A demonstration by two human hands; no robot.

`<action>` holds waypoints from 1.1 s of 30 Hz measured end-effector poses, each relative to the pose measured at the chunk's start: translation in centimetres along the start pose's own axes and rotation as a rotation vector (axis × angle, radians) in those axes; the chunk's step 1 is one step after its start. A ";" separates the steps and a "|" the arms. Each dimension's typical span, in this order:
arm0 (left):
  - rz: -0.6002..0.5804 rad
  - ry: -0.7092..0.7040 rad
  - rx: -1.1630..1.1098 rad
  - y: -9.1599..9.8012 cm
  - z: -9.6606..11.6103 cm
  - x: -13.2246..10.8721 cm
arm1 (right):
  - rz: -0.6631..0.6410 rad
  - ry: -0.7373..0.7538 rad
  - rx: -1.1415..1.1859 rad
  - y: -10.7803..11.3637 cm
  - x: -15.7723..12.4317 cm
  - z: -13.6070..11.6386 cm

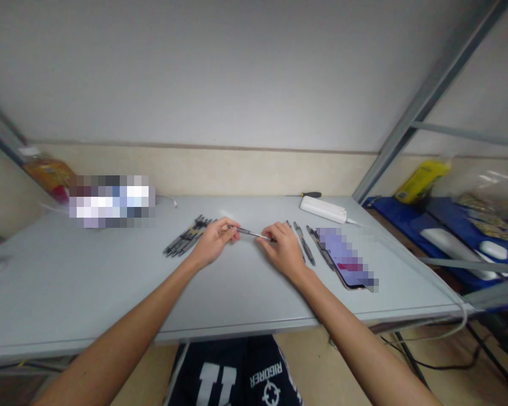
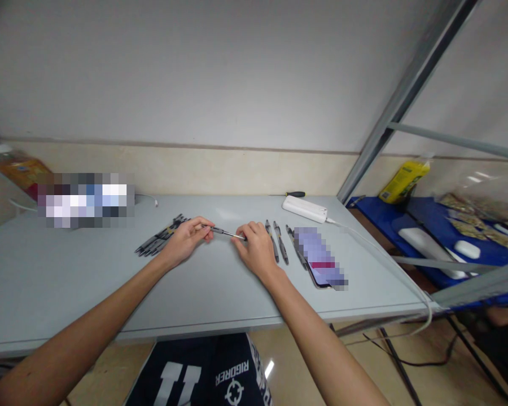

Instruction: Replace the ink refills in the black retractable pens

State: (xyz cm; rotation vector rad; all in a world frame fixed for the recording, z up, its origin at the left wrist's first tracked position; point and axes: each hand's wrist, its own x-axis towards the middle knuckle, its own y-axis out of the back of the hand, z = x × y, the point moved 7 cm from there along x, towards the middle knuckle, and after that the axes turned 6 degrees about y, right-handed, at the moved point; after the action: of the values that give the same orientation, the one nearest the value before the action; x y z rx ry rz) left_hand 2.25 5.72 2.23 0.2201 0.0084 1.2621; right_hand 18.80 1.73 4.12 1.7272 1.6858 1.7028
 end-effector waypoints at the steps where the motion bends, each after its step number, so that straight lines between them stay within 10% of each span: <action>1: 0.009 0.008 -0.037 0.1 -0.1 0.0 | 0.004 -0.030 0.057 0.0 0.0 0.3; 9: 0.080 0.098 -0.278 0.9 -1.0 0.4 | 0.041 -0.234 0.414 0.0 -0.2 1.8; 19: 0.160 0.015 0.287 1.1 0.6 -0.2 | 0.113 -0.210 0.500 0.3 -0.1 2.1; 33: 0.189 0.061 0.235 1.5 -0.7 0.1 | -0.008 -0.320 0.681 -1.1 -0.3 2.3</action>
State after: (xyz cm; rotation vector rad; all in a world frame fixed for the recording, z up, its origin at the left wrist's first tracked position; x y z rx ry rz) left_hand 0.74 6.37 1.81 0.3920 0.1935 1.4563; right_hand 20.08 3.18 2.36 2.0946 2.2429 0.8033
